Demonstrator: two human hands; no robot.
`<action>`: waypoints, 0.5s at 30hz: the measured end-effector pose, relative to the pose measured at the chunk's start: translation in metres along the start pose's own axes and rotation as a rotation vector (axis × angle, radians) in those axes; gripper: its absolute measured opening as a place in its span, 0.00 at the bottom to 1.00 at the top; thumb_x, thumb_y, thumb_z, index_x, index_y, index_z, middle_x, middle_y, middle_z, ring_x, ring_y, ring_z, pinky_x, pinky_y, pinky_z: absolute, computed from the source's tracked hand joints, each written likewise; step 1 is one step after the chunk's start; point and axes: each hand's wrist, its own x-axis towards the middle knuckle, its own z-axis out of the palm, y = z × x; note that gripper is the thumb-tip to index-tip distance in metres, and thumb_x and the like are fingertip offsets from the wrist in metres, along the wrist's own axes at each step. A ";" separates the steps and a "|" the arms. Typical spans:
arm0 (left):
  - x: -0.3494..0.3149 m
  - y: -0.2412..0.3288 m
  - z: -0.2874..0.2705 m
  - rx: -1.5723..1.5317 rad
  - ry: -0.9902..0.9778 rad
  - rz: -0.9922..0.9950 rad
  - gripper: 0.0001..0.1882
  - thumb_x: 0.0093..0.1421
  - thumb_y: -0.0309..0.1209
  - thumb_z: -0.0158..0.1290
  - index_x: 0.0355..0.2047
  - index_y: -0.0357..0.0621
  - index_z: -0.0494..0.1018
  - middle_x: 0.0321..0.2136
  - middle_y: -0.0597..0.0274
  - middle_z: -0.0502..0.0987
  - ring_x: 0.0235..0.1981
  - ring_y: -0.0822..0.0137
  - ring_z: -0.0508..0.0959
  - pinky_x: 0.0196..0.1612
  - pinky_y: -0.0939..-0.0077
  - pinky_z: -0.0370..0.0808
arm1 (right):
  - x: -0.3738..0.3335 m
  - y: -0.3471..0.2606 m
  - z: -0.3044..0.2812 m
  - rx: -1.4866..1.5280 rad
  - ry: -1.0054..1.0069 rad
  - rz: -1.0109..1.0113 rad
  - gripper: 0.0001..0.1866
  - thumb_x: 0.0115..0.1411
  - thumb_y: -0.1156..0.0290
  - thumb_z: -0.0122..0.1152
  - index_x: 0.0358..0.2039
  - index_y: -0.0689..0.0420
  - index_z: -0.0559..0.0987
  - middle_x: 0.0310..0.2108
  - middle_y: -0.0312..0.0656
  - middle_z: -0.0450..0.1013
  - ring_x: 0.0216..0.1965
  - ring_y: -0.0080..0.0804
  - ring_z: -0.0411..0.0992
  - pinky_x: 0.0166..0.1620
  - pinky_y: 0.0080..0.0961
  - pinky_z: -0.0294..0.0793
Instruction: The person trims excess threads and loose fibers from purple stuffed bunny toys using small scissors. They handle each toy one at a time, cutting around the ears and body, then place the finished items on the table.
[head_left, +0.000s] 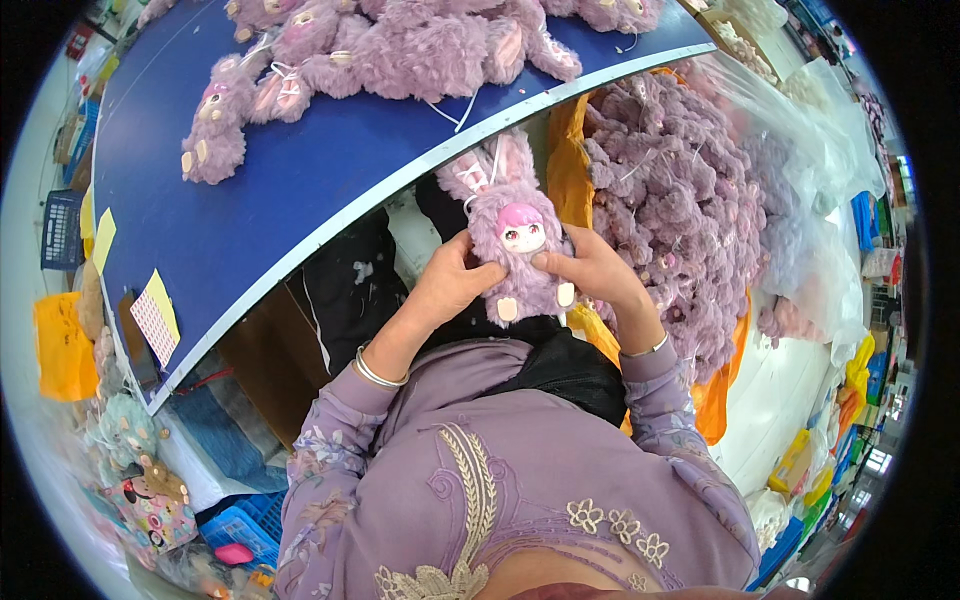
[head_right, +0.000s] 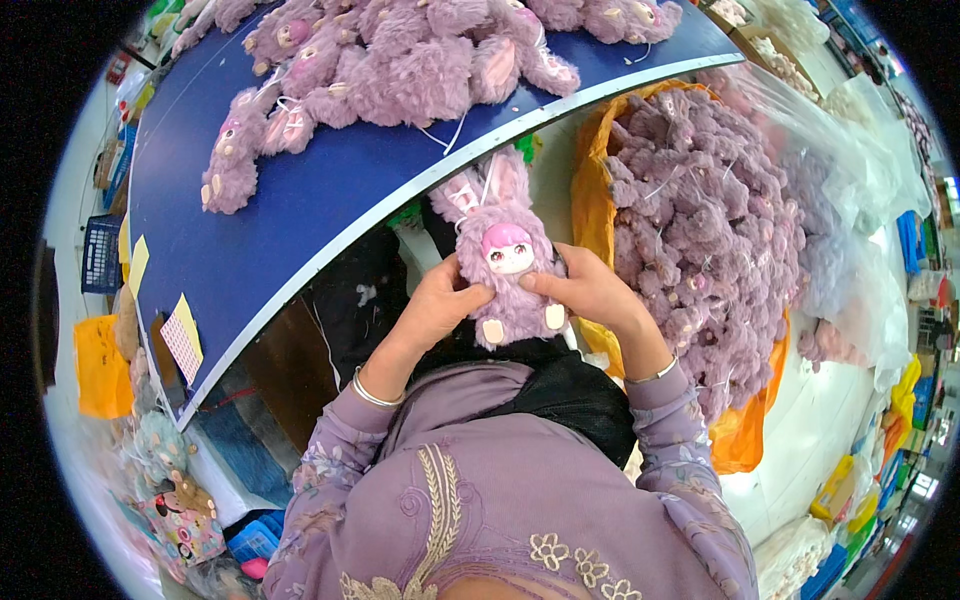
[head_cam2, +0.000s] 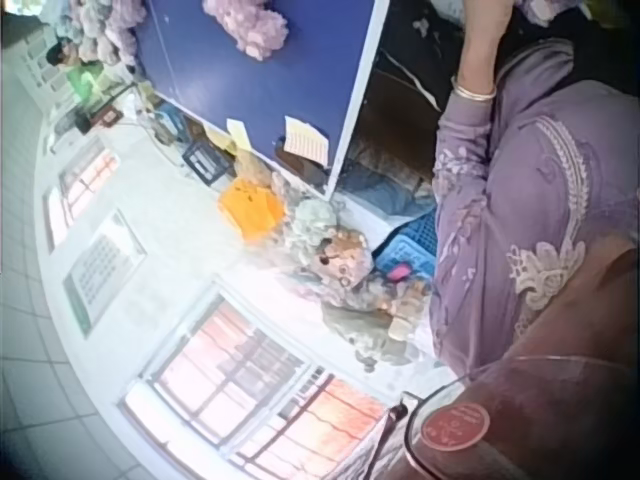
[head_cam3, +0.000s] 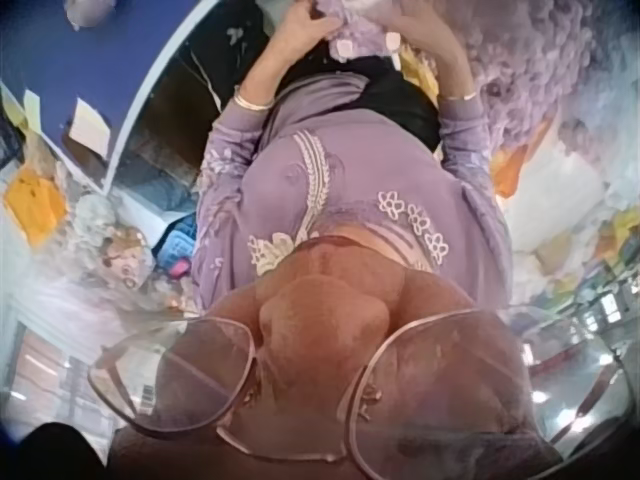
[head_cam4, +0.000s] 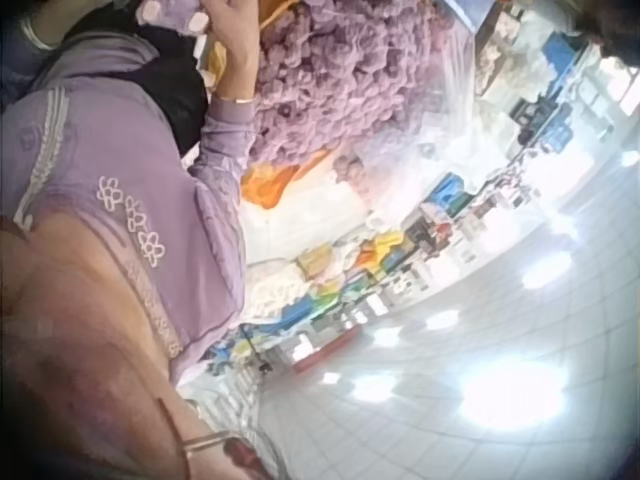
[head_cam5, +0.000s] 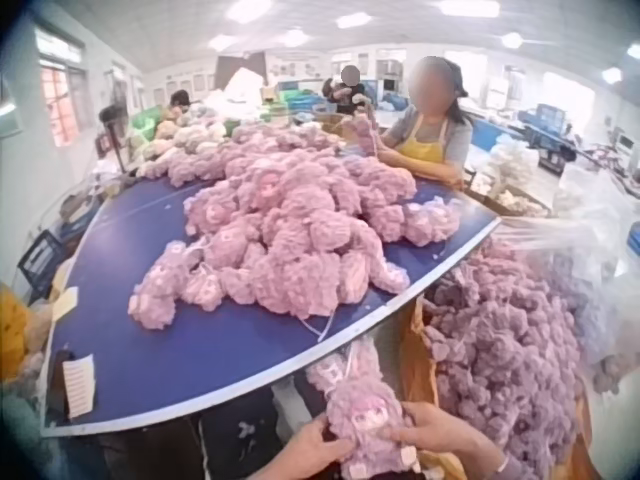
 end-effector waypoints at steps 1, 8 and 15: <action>0.001 0.000 0.000 0.000 -0.018 -0.010 0.25 0.55 0.28 0.57 0.51 0.31 0.65 0.41 0.60 0.74 0.40 0.73 0.75 0.42 0.77 0.74 | -0.002 0.001 0.000 0.014 0.035 0.044 0.20 0.57 0.65 0.64 0.45 0.65 0.74 0.33 0.33 0.74 0.33 0.17 0.70 0.36 0.17 0.71; -0.013 0.092 -0.060 0.230 0.170 0.323 0.14 0.62 0.30 0.50 0.48 0.41 0.71 0.40 0.59 0.77 0.37 0.70 0.78 0.34 0.79 0.75 | -0.045 0.013 -0.069 0.234 0.677 -0.001 0.15 0.59 0.70 0.58 0.44 0.64 0.72 0.35 0.43 0.75 0.29 0.26 0.73 0.33 0.24 0.76; -0.024 0.192 -0.223 1.183 0.982 0.683 0.24 0.59 0.38 0.55 0.51 0.36 0.69 0.49 0.53 0.73 0.49 0.61 0.74 0.52 0.70 0.70 | -0.060 0.034 -0.095 0.528 0.720 -0.203 0.15 0.65 0.62 0.50 0.42 0.62 0.74 0.23 0.34 0.71 0.14 0.13 0.55 0.16 0.11 0.49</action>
